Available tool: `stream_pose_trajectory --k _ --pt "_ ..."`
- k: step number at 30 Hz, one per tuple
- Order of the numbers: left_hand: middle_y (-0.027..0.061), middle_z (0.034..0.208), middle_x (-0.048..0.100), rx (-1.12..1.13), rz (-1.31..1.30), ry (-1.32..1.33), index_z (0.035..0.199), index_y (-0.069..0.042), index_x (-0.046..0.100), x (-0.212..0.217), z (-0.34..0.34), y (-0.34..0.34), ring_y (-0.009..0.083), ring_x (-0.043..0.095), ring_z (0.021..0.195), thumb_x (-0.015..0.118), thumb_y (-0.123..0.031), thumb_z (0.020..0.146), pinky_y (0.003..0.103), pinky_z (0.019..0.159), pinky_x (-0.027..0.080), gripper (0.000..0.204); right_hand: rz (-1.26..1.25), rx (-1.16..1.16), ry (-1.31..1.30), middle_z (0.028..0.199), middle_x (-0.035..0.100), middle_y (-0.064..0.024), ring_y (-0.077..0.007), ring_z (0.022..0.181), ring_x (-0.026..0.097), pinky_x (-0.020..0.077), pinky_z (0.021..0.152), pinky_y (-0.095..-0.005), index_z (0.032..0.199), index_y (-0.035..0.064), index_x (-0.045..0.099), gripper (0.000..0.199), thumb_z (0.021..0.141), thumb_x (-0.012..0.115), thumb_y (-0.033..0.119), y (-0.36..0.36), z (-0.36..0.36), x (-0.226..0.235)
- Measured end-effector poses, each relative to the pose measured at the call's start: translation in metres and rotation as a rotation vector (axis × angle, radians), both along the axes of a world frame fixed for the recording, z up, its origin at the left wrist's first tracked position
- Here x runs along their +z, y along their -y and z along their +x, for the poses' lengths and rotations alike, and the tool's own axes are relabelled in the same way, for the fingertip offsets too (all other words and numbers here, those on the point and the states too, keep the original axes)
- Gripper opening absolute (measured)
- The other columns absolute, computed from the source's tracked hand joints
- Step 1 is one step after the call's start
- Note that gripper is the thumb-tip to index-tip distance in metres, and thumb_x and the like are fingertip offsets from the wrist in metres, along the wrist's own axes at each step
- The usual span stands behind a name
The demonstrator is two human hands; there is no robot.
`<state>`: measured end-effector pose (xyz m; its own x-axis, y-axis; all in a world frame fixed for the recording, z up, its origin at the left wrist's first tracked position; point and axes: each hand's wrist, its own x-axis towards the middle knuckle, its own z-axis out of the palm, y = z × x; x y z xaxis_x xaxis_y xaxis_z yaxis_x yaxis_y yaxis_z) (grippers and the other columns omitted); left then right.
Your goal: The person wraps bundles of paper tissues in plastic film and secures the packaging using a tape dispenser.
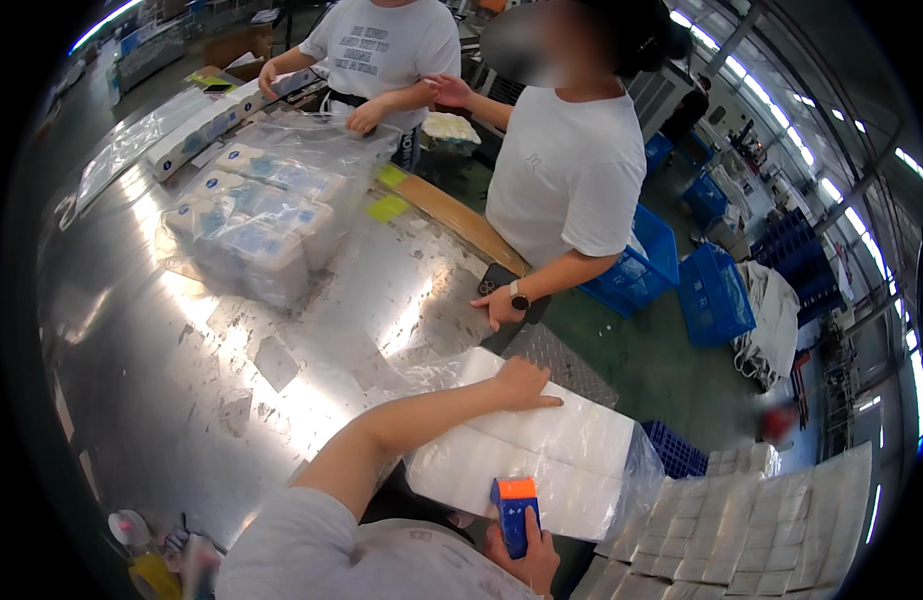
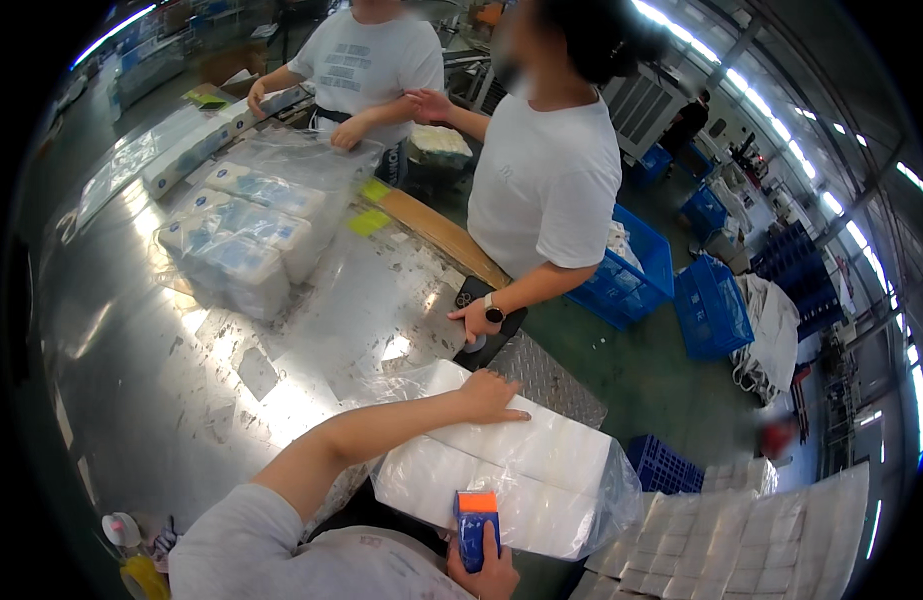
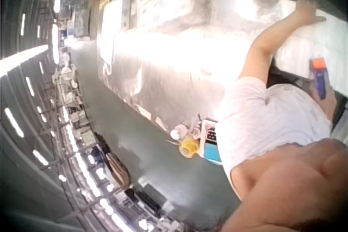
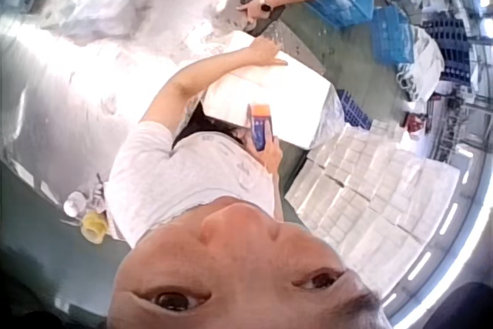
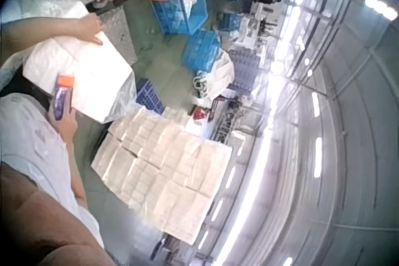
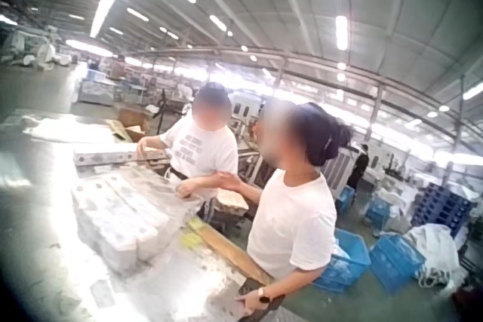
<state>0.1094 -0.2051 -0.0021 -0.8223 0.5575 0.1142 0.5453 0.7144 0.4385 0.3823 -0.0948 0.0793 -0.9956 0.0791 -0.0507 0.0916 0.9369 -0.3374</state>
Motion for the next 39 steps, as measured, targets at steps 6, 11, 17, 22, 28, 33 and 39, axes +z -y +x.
stream_pose_trajectory --k 6,11,17,22,28,33,39 --pt "0.0191 0.078 0.062 0.107 0.076 -0.077 0.085 0.002 0.061 -0.005 0.006 -0.004 0.0309 0.061 0.078 0.044 -0.06 0.08 0.039 0.073 0.043 0.065 0.02 -0.003 -0.004 0.081 0.056 -0.0182 -0.0382 0.069 0.057 0.0469 0.06 -0.0456 0.129 0.021 0.044 0.069 0.069 0.065 0.048 -0.004 0.005 -0.007" --pt "0.0183 0.074 0.062 0.121 0.084 -0.052 0.08 0.004 0.06 0.0 0.007 -0.001 0.0303 0.062 0.073 0.044 -0.06 0.08 0.039 0.07 0.044 0.066 0.023 -0.029 0.025 0.083 0.056 -0.0178 -0.0376 0.07 0.057 0.0469 0.061 -0.0455 0.129 0.0196 0.044 0.07 0.068 0.066 0.046 0.001 0.003 -0.001" --pt "0.0152 0.075 0.064 0.114 0.074 -0.009 0.078 0.001 0.064 -0.003 0.004 -0.004 0.0283 0.063 0.074 0.046 -0.059 0.079 0.039 0.067 0.046 0.062 0.017 -0.056 0.051 0.085 0.057 -0.0186 -0.0377 0.072 0.058 0.0473 0.063 -0.0452 0.129 0.0177 0.044 0.069 0.069 0.065 0.045 0.005 0.001 0.002" --pt "0.0184 0.081 0.062 0.11 0.071 0.0 0.087 0.003 0.06 -0.005 0.006 -0.004 0.0302 0.06 0.082 0.045 -0.058 0.081 0.041 0.077 0.042 0.063 -0.008 -0.076 0.087 0.086 0.057 -0.0202 -0.0389 0.074 0.058 0.0469 0.065 -0.0457 0.128 0.0147 0.045 0.07 0.069 0.064 0.047 0.008 0.0 0.008" --pt "0.0296 0.12 0.043 0.098 0.116 -0.248 0.119 0.002 0.047 -0.014 0.038 -0.016 0.039 0.037 0.117 0.045 -0.059 0.08 0.047 0.101 0.023 0.073 -0.064 -0.068 0.081 0.086 0.058 -0.0229 -0.0403 0.078 0.058 0.0462 0.068 -0.0451 0.126 0.0117 0.047 0.07 0.069 0.065 0.048 0.001 0.002 0.005" --pt "0.0325 0.135 0.024 0.048 0.158 -0.224 0.127 -0.002 0.042 -0.019 0.072 -0.017 0.0412 0.019 0.129 0.046 -0.059 0.08 0.049 0.106 0.013 0.075 -0.092 -0.068 0.072 0.084 0.058 -0.0223 -0.0403 0.077 0.058 0.0461 0.067 -0.0454 0.125 0.0119 0.048 0.068 0.069 0.064 0.047 0.006 0.0 0.012" --pt "0.0325 0.134 0.027 0.064 0.149 -0.262 0.127 -0.003 0.043 -0.02 0.07 -0.02 0.0412 0.023 0.128 0.047 -0.057 0.08 0.049 0.105 0.015 0.072 -0.062 -0.035 -0.041 0.083 0.058 -0.0217 -0.0409 0.073 0.058 0.0463 0.064 -0.0461 0.126 0.0124 0.048 0.066 0.07 0.064 0.044 0.001 0.005 -0.002"
